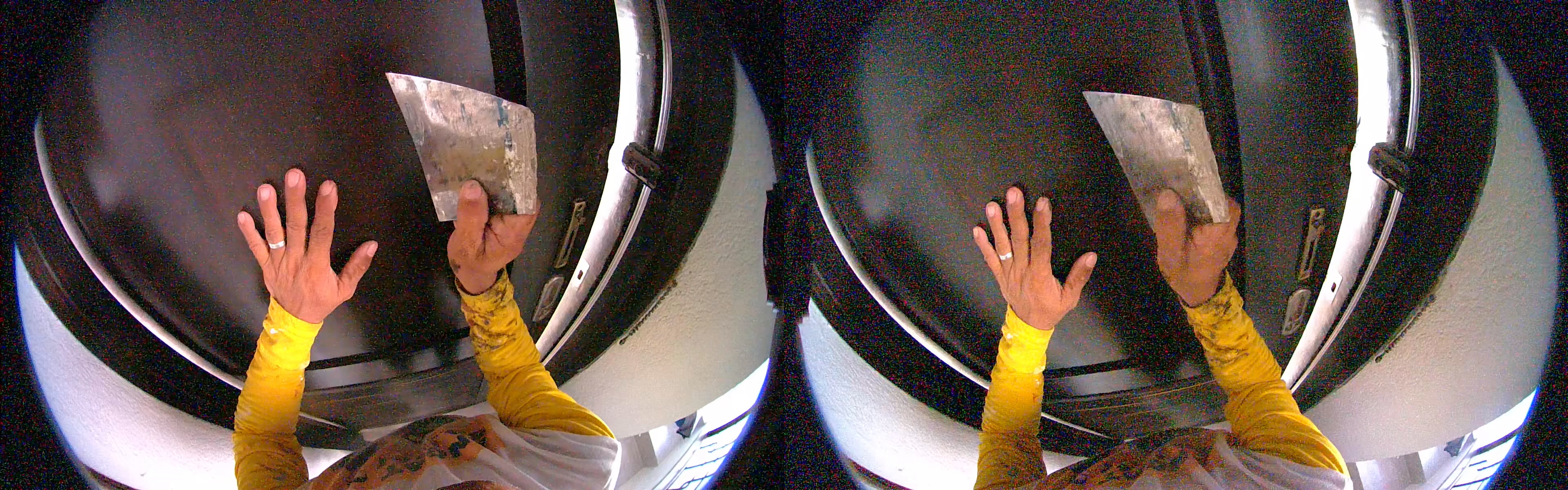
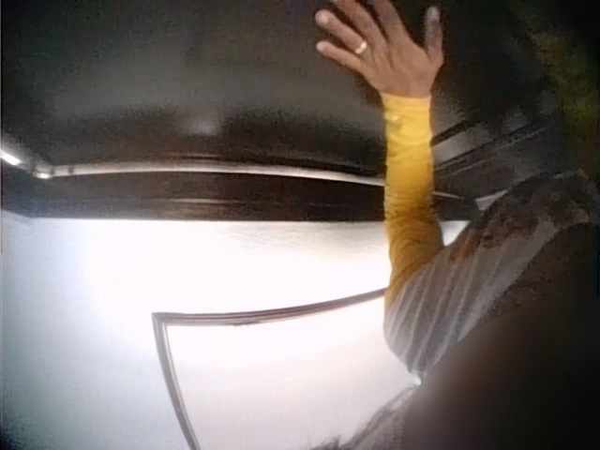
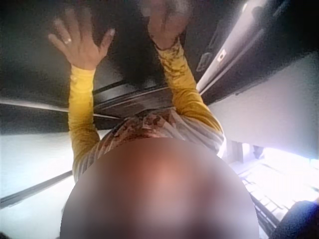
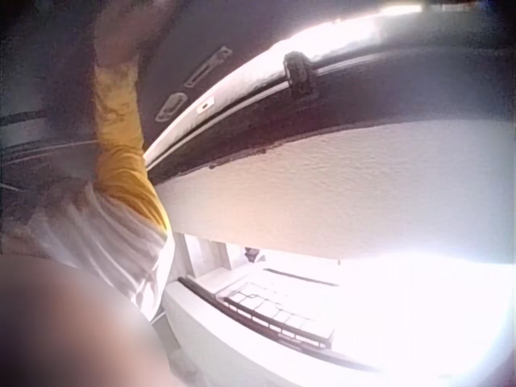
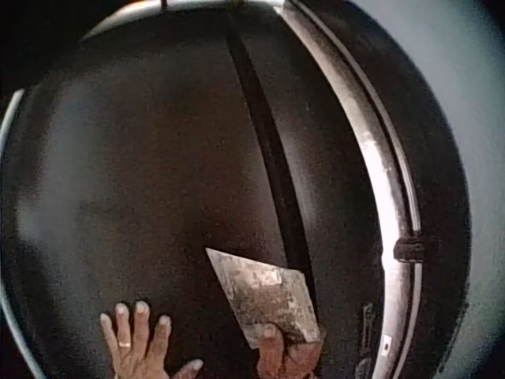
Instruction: The person uses a metal scraper to remove material from a dark curved surface, likely a door. They hold the scraper in the right hand and use the left hand to stabilize the surface while scraping in short strokes across the panel.
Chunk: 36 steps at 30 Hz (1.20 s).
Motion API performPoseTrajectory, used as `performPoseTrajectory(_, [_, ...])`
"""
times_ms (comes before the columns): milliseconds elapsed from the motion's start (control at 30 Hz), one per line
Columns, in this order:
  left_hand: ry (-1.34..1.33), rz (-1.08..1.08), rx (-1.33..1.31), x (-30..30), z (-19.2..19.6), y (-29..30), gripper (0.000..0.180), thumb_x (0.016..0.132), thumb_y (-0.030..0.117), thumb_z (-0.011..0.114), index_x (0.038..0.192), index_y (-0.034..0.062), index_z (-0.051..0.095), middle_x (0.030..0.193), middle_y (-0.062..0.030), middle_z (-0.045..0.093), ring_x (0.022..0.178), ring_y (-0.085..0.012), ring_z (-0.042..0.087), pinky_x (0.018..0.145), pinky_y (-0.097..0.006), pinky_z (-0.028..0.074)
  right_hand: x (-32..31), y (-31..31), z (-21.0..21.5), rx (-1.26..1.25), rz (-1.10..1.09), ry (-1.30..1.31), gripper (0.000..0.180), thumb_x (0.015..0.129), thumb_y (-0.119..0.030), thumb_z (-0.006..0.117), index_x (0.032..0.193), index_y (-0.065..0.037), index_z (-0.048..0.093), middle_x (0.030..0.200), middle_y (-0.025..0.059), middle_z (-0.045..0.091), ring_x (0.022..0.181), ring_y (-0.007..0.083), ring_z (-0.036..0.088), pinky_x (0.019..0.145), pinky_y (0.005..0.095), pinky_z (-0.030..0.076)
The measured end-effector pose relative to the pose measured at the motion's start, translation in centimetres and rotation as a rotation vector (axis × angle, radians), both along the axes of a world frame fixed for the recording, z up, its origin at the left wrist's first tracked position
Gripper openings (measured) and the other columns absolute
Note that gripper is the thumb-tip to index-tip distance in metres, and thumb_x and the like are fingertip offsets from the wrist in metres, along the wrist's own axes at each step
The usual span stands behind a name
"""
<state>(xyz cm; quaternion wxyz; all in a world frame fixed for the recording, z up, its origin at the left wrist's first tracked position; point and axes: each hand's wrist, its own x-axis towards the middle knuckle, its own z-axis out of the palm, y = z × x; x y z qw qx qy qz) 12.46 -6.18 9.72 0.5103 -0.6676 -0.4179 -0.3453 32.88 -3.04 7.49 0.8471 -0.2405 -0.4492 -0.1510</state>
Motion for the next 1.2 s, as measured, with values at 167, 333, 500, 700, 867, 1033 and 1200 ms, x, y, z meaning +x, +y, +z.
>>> performPoseTrajectory(167, [0.001, 0.008, 0.003, -0.2, -0.3, 0.4, 0.076, 0.093, 0.066, 0.044, 0.151, 0.0162, 0.042, 0.161, -0.0143, 0.027, 0.150, -0.0403, 0.014, 0.118, -0.060, -0.001, 0.0, 0.0, 0.1, 0.007, -0.004, -0.036, 0.031, 0.094, -0.028, 0.065, 0.107, -0.001, 0.064, 0.098, 0.0201, 0.066, 0.085, 0.0387, 0.063, 0.077, 0.0438, 0.050])
performPoseTrajectory(333, [-0.010, -0.003, 0.005, -0.4, -0.8, 0.6, 0.077, 0.093, 0.066, 0.044, 0.152, 0.0168, 0.039, 0.162, -0.0142, 0.026, 0.151, -0.0402, 0.012, 0.118, -0.060, -0.001, -0.5, -0.1, -0.2, 0.028, 0.034, -0.008, 0.028, 0.094, -0.026, 0.065, 0.106, 0.000, 0.065, 0.098, 0.0198, 0.067, 0.084, 0.0385, 0.064, 0.076, 0.0441, 0.050])
performPoseTrajectory(500, [-0.008, -0.007, 0.003, -0.6, -1.0, 0.8, 0.077, 0.093, 0.066, 0.044, 0.154, 0.0174, 0.036, 0.162, -0.0139, 0.024, 0.151, -0.0399, 0.012, 0.118, -0.060, -0.001, -0.5, 0.0, -0.2, 0.049, 0.029, -0.067, 0.026, 0.095, -0.025, 0.063, 0.105, 0.000, 0.065, 0.099, 0.0193, 0.067, 0.084, 0.0381, 0.063, 0.076, 0.0447, 0.049])
performPoseTrajectory(700, [-0.006, -0.019, 0.020, -0.8, -1.3, 1.1, 0.077, 0.093, 0.065, 0.045, 0.154, 0.0177, 0.036, 0.162, -0.0138, 0.024, 0.151, -0.0400, 0.012, 0.118, -0.060, -0.001, -0.2, 0.0, -0.5, -0.024, -0.135, -0.134, 0.025, 0.094, -0.022, 0.065, 0.105, 0.000, 0.065, 0.099, 0.0190, 0.066, 0.085, 0.0374, 0.062, 0.075, 0.0448, 0.048])
performPoseTrajectory(867, [-0.010, -0.022, 0.008, -0.9, -1.3, 1.1, 0.078, 0.093, 0.065, 0.045, 0.154, 0.0173, 0.036, 0.162, -0.0139, 0.025, 0.151, -0.0397, 0.011, 0.118, -0.060, -0.001, -0.4, 0.4, -0.5, 0.037, -0.017, -0.071, 0.026, 0.094, -0.021, 0.064, 0.108, 0.002, 0.063, 0.099, 0.0185, 0.065, 0.082, 0.0369, 0.061, 0.076, 0.0443, 0.048])
performPoseTrajectory(1033, [-0.011, -0.022, 0.015, -1.0, -1.4, 0.8, 0.078, 0.093, 0.065, 0.046, 0.153, 0.0168, 0.037, 0.162, -0.0145, 0.024, 0.151, -0.0397, 0.010, 0.118, -0.060, -0.002, -0.6, 0.6, -0.1, 0.158, -0.022, 0.140, 0.026, 0.094, -0.017, 0.063, 0.110, 0.003, 0.060, 0.100, 0.0180, 0.063, 0.080, 0.0335, 0.060, 0.077, 0.0419, 0.048])
performPoseTrajectory(1200, [-0.015, -0.009, -0.017, -0.9, -1.3, 0.7, 0.078, 0.093, 0.066, 0.045, 0.154, 0.0166, 0.036, 0.162, -0.0145, 0.024, 0.151, -0.0399, 0.009, 0.118, -0.060, -0.003, -0.9, 0.2, 0.0, 0.089, -0.003, 0.089, 0.026, 0.095, -0.018, 0.061, 0.111, 0.002, 0.060, 0.101, 0.0184, 0.063, 0.086, 0.0333, 0.059, 0.082, 0.0437, 0.046])
